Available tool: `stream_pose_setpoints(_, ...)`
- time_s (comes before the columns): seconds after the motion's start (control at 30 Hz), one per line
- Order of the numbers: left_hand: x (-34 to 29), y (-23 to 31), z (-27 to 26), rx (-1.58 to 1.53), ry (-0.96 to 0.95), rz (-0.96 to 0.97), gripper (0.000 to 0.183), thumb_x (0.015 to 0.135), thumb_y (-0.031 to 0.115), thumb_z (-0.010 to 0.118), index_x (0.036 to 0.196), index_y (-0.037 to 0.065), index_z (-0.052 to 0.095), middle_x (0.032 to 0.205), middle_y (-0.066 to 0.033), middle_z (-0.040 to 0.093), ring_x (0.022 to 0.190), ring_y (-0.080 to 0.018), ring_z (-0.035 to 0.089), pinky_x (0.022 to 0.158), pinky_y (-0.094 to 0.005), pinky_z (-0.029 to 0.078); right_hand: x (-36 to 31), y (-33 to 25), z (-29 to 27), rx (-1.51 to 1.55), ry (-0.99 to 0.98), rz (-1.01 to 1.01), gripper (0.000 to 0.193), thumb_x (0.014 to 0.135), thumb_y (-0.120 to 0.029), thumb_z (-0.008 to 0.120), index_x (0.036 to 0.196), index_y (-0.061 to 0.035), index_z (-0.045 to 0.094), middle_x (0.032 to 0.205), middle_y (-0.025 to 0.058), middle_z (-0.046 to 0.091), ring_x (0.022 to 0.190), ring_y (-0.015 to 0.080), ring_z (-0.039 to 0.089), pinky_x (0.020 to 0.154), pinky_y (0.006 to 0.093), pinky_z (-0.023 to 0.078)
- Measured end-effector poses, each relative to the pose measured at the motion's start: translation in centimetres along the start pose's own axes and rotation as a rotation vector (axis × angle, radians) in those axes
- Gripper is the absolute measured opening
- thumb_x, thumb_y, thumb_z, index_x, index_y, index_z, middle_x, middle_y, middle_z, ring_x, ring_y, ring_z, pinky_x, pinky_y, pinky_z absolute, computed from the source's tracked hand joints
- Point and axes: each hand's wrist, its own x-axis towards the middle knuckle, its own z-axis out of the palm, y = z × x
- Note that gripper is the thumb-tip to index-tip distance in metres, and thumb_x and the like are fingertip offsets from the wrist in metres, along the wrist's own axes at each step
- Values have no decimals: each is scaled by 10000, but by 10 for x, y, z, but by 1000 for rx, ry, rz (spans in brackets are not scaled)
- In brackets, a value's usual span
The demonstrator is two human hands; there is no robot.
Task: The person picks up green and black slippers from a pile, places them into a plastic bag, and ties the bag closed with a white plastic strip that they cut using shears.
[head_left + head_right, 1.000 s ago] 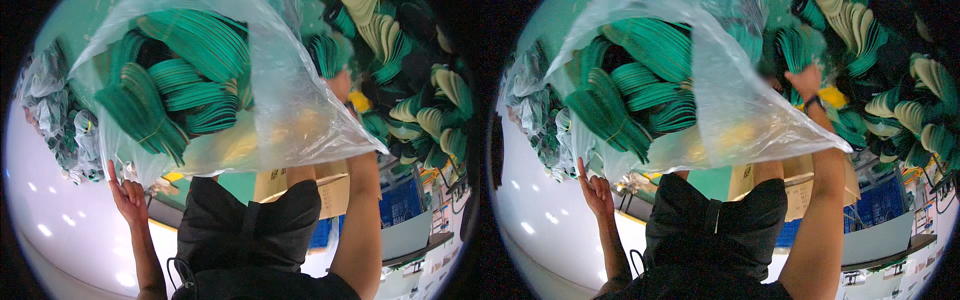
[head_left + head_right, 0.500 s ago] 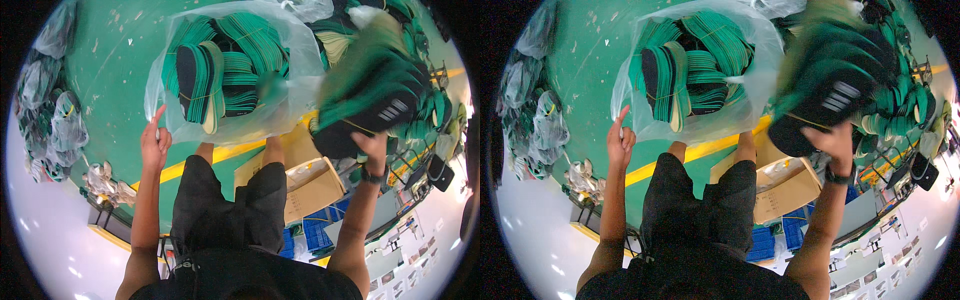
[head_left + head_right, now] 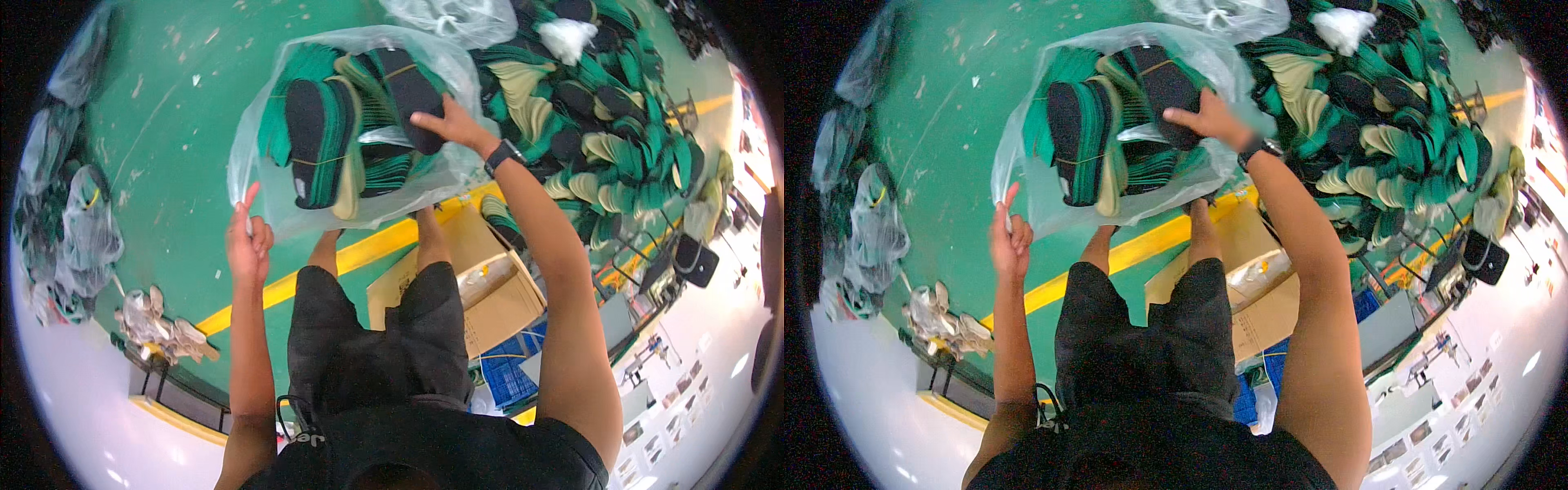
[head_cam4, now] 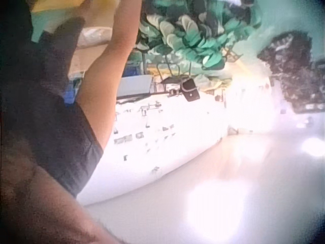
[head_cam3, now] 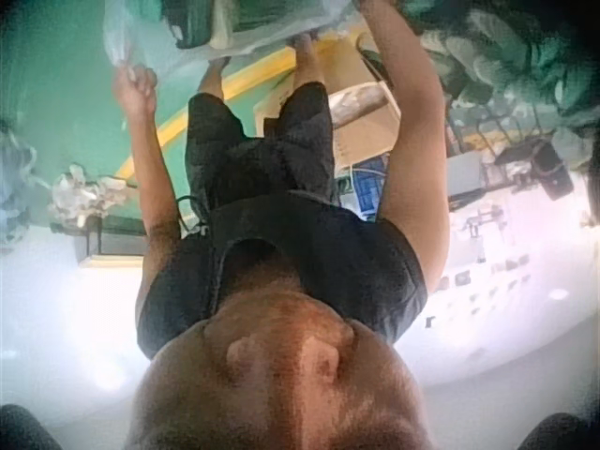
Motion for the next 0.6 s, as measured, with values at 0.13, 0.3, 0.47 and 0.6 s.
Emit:
stream_pose_setpoints(0.13, 1, 2, -2, 12, -1, 15, 476, 999, 342, 320, 1313, -1, 422, 467, 76, 233, 387, -27, 191, 384, -203, 163, -37, 13, 1, -127, -58, -89, 1247, 517, -543, 810, 1386, 70, 157, 1324, 277, 404, 1190, 407, 421, 1006, 441, 346)
stream_pose_setpoints(0.3, 2, 0, 2, 14, 10, 7, 464, 1000, 333, 317, 1292, -7, 439, 461, 72, 245, 382, -32, 199, 385, -206, 170, -53, 16, 35, -310, 163, -40, 1338, 491, -384, 857, 1442, -26, -14, 1276, 238, 444, 1128, 428, 435, 973, 449, 344)
stream_pose_setpoints(0.47, 2, -6, 0, 22, 20, -10, 464, 999, 338, 323, 1279, -12, 447, 459, 69, 259, 377, -34, 207, 383, -207, 173, -52, 41, 58, -124, 379, 52, 891, 669, -100, 699, 1394, -52, 184, 1064, 226, 544, 992, 404, 515, 813, 448, 444)
stream_pose_setpoints(0.6, -4, -1, -21, 40, 47, -4, 452, 1000, 330, 322, 1241, -21, 476, 465, 66, 260, 389, -34, 206, 389, -206, 181, -83, 22, 31, -176, 438, 17, 532, 724, -33, 591, 1224, -54, 411, 964, 188, 570, 926, 392, 527, 786, 440, 456)
